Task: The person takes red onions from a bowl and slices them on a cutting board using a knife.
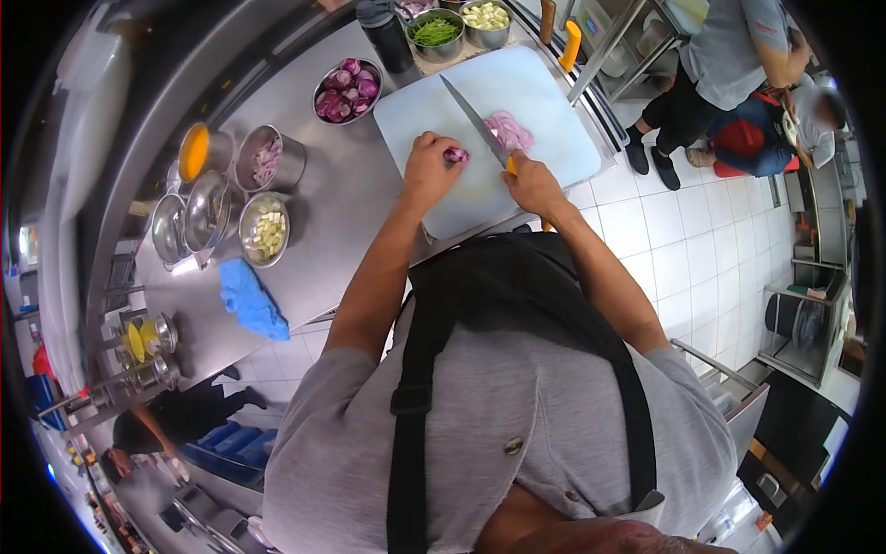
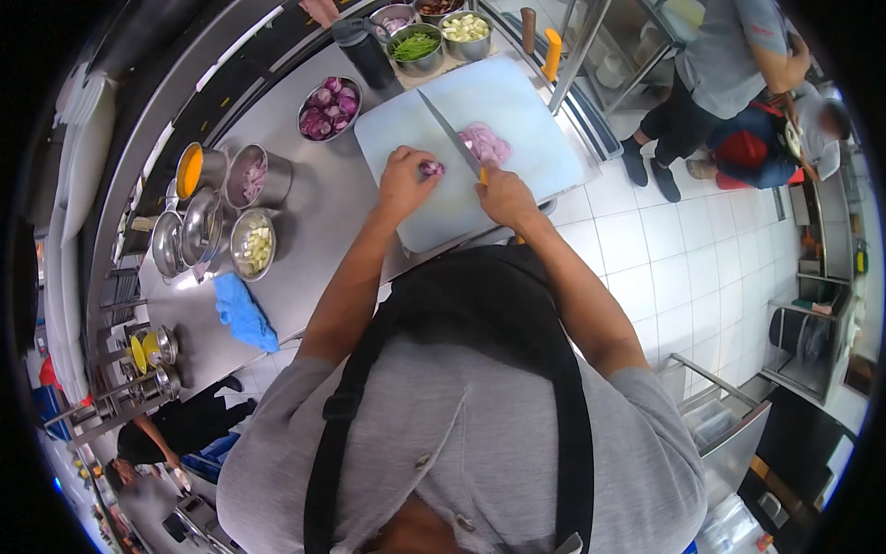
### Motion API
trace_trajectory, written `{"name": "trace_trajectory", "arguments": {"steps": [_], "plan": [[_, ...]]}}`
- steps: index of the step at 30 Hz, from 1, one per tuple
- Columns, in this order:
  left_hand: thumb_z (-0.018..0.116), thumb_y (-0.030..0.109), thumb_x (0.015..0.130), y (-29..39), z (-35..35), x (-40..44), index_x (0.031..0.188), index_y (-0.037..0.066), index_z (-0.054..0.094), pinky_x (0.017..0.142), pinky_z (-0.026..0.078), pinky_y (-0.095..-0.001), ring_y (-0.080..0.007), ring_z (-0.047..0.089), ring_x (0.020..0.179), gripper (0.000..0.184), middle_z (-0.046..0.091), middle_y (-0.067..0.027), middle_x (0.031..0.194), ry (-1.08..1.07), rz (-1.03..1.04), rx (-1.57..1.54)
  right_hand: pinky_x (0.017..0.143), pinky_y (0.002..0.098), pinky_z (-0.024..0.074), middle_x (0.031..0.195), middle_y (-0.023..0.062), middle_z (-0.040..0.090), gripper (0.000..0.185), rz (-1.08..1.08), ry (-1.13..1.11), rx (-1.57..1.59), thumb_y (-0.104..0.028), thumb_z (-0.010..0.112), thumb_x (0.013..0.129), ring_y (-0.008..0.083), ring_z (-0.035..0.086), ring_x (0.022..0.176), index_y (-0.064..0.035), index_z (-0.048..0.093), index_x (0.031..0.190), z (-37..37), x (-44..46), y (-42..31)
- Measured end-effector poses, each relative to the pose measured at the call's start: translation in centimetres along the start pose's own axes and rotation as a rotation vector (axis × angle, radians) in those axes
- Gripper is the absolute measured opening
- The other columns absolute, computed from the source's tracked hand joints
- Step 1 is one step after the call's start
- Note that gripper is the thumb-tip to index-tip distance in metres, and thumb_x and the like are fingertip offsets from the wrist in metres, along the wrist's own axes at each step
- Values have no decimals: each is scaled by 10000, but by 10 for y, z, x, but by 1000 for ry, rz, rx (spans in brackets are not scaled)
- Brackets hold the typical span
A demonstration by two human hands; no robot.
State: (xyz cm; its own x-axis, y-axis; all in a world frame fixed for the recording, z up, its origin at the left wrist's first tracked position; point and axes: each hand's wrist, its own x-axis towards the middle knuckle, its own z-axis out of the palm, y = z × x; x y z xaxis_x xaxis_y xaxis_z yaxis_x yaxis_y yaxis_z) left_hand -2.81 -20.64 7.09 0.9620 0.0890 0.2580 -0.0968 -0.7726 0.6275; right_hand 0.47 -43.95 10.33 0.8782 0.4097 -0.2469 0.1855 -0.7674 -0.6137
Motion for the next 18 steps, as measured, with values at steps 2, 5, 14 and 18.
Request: {"name": "trace_trajectory", "arguments": {"steps": [2,5,14,18], "plan": [[847,117,785,-11,-11,-4,1107,99,756,962,547,-427,-317,663,1090,335,679,-98,1118,-52,-24,0,942,575,539,1072,341,724,469,-5,-1,30,-245,646,1006,516,693,1053,57,537,1348,-4,-9,-8],[817,35,792,-29,-12,-7,1116,75,750,919,589,-388,-292,710,1028,334,693,-102,1120,-62,-18,-23,934,578,536,1072,339,723,438,-30,-54,7,-251,645,1010,518,690,1057,55,543,1306,-2,-11,-14],[790,-15,845,-5,-19,-5,1096,14,736,917,619,-350,-263,731,1012,258,709,-110,1111,-129,13,-297,924,589,529,1051,346,717,377,-51,-62,-4,-253,633,1019,521,690,1044,47,539,1228,8,-10,-27],[786,-22,836,-9,-20,-1,1048,13,725,867,598,-368,-286,718,966,224,702,-122,1050,-177,60,-275,924,590,534,1054,339,719,360,-63,-77,-16,-251,624,1024,519,693,1039,40,535,1217,14,-6,-30]]}}
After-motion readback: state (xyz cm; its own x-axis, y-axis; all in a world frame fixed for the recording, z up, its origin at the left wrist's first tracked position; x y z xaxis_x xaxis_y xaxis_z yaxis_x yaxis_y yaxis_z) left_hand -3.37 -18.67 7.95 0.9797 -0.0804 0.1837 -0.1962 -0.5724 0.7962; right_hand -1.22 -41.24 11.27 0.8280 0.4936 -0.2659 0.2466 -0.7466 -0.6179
